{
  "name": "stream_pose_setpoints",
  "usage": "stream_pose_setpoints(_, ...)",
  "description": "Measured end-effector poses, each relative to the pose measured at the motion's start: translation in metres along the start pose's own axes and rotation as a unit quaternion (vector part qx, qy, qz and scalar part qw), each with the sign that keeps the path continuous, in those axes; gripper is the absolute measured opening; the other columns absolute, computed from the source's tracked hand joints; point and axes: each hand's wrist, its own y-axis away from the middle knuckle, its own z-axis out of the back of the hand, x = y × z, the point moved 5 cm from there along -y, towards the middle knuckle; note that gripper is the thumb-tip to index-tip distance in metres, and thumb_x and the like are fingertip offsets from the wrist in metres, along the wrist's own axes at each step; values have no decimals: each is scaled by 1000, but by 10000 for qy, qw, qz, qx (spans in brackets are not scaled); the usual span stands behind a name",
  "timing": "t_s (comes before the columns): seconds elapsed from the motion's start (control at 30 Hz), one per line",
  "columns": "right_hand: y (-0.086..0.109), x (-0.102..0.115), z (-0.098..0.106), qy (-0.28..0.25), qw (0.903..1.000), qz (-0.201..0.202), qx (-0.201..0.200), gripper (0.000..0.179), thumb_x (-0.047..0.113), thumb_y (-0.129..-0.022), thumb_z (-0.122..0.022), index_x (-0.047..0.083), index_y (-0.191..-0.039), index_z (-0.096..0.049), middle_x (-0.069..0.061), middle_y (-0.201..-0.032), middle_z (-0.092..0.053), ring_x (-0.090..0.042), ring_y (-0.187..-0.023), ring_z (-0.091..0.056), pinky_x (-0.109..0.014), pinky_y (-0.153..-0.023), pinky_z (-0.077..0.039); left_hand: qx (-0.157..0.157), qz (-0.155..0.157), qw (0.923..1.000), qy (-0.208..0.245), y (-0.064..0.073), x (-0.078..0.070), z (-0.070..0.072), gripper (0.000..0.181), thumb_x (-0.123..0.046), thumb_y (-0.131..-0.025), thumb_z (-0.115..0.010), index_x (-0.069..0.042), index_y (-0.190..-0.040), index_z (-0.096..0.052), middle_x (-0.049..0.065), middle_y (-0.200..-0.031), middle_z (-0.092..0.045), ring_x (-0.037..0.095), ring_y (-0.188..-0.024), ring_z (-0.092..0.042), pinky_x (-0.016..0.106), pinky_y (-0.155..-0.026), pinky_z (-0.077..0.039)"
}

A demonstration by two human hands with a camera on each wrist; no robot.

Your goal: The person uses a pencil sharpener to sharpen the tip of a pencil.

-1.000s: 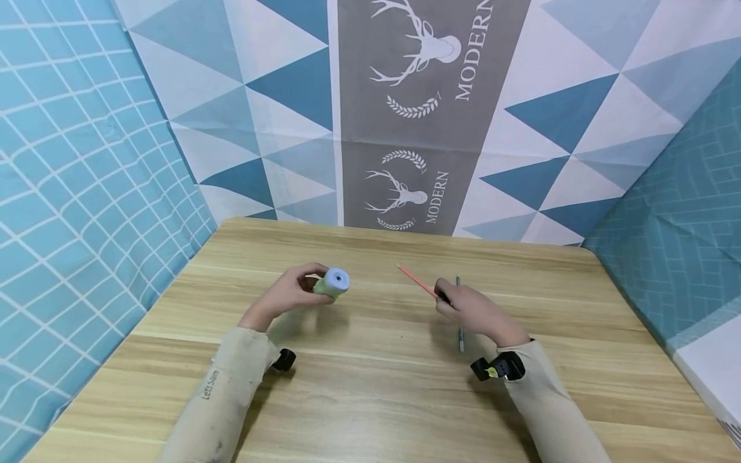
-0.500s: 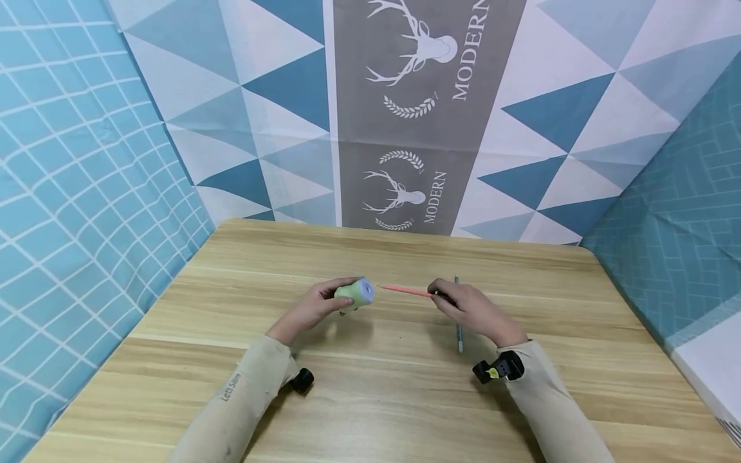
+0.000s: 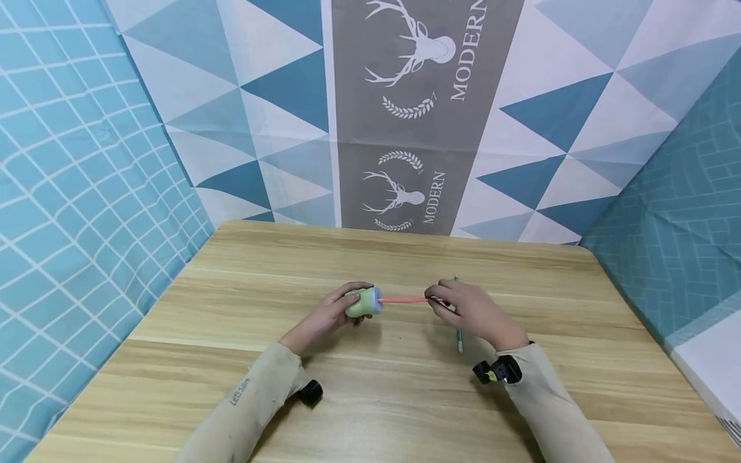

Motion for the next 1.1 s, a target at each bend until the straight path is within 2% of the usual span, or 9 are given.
stream_pose_setpoints(0.1, -2, 10, 1, 606, 9956, 606, -373, 5, 18, -93, -69, 16, -98, -69, 8, -75, -53, -4, -55, -41, -18, -47, -37, -212, 153, 9997, -2, -2, 5, -3, 51, -27, -107, -41, 8, -143, -34, 19, -117, -51, 22, -87, -61, 28, -71, -52)
stream_pose_setpoints(0.2, -5, 17, -1, 1057, 9871, 1016, -649, 7, 21, -92, -70, 15, -95, -68, 7, -69, -50, -3, -51, -35, -16, -43, -31, -465, 360, 9983, -46, -4, 10, -5, 51, -32, -107, -42, 6, -141, -39, 17, -114, -53, 21, -83, -62, 29, -69, -54)
stream_pose_setpoints(0.33, -6, 20, -7, 1244, 9825, 1121, -811, 10, 21, -90, -72, 15, -89, -66, 7, -64, -47, -2, -49, -28, -15, -41, -25, -768, 617, 9951, 90, -5, 16, -8, 51, -36, -106, -42, 1, -141, -42, 15, -105, -55, 20, -77, -61, 31, -64, -56)
stream_pose_setpoints(0.47, -5, 19, -16, 1250, 9828, 1084, -821, 14, 23, -91, -72, 15, -85, -63, 7, -62, -47, -1, -47, -30, -15, -41, -25, -834, 770, 9933, 208, -2, 20, -12, 49, -32, -103, -50, -3, -142, -42, 17, -103, -54, 19, -72, -60, 29, -57, -56)
stream_pose_setpoints(0.57, -5, 19, -21, 1262, 9833, 1027, -819, 19, 28, -96, -66, 15, -84, -61, 7, -61, -47, -2, -46, -35, -16, -41, -28, -860, 702, 9937, 159, -1, 21, -14, 48, -25, -101, -55, -3, -142, -43, 19, -107, -52, 18, -71, -60, 27, -54, -55)
stream_pose_setpoints(0.73, -6, 19, -26, 1321, 9823, 887, -989, 34, 37, -105, -48, 15, -80, -57, 7, -61, -45, -4, -46, -36, -17, -41, -28, -958, 364, 9946, 145, -1, 21, -15, 44, -19, -100, -57, -1, -138, -47, 19, -105, -53, 20, -71, -62, 28, -56, -56)
stream_pose_setpoints(0.93, -12, 22, -28, 1575, 9736, 856, -1411, 37, 37, -106, -45, 14, -81, -59, 4, -64, -44, -11, -49, -36, -23, -42, -31, -1147, 99, 9928, 340, -1, 19, -17, 44, -18, -99, -56, 3, -136, -46, 16, -96, -57, 20, -69, -64, 30, -58, -57)
stream_pose_setpoints(1.1, -14, 26, -32, 1731, 9695, 994, -1423, 42, 38, -108, -37, 14, -80, -56, 4, -59, -41, -8, -44, -32, -23, -37, -28, -1196, -7, 9917, 471, 0, 18, -15, 43, -17, -99, -56, 5, -134, -46, 15, -96, -58, 19, -68, -64, 29, -56, -56)
